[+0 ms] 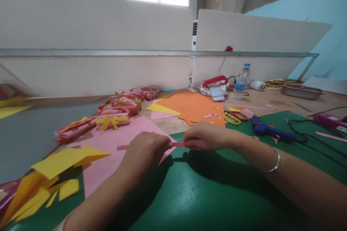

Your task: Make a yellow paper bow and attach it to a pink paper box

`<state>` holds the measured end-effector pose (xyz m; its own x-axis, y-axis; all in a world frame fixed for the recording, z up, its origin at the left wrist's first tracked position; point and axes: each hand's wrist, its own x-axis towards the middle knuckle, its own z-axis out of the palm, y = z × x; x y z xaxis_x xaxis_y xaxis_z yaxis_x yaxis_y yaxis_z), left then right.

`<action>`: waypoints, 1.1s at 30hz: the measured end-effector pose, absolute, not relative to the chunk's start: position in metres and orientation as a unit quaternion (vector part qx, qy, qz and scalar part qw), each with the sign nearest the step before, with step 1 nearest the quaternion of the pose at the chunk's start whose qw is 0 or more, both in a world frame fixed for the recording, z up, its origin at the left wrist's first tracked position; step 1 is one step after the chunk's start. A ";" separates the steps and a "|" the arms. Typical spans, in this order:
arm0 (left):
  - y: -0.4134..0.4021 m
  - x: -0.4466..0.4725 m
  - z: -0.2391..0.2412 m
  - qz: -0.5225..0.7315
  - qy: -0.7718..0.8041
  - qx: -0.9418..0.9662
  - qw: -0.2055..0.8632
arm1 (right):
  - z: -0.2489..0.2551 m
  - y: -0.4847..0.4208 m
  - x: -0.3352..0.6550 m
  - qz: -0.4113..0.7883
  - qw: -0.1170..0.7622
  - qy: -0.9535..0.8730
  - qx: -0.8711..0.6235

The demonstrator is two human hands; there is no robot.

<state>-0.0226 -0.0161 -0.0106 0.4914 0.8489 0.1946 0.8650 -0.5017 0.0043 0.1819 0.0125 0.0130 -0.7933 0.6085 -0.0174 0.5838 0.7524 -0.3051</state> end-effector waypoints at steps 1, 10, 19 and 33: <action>-0.016 -0.022 -0.010 -0.084 -0.507 -0.857 0.044 | 0.013 0.012 0.181 0.143 0.036 -0.933 -0.328; -0.021 -0.013 -0.006 -0.092 -0.557 -0.825 0.008 | -0.001 0.007 0.171 0.111 0.103 -0.900 -0.408; -0.012 -0.036 -0.004 -0.087 -0.546 -0.821 -0.145 | 0.006 0.016 0.184 0.254 0.061 -0.895 -0.362; -0.017 -0.054 0.009 -0.041 -0.477 -0.793 -0.378 | 0.022 0.019 0.192 0.259 0.047 -0.920 -0.291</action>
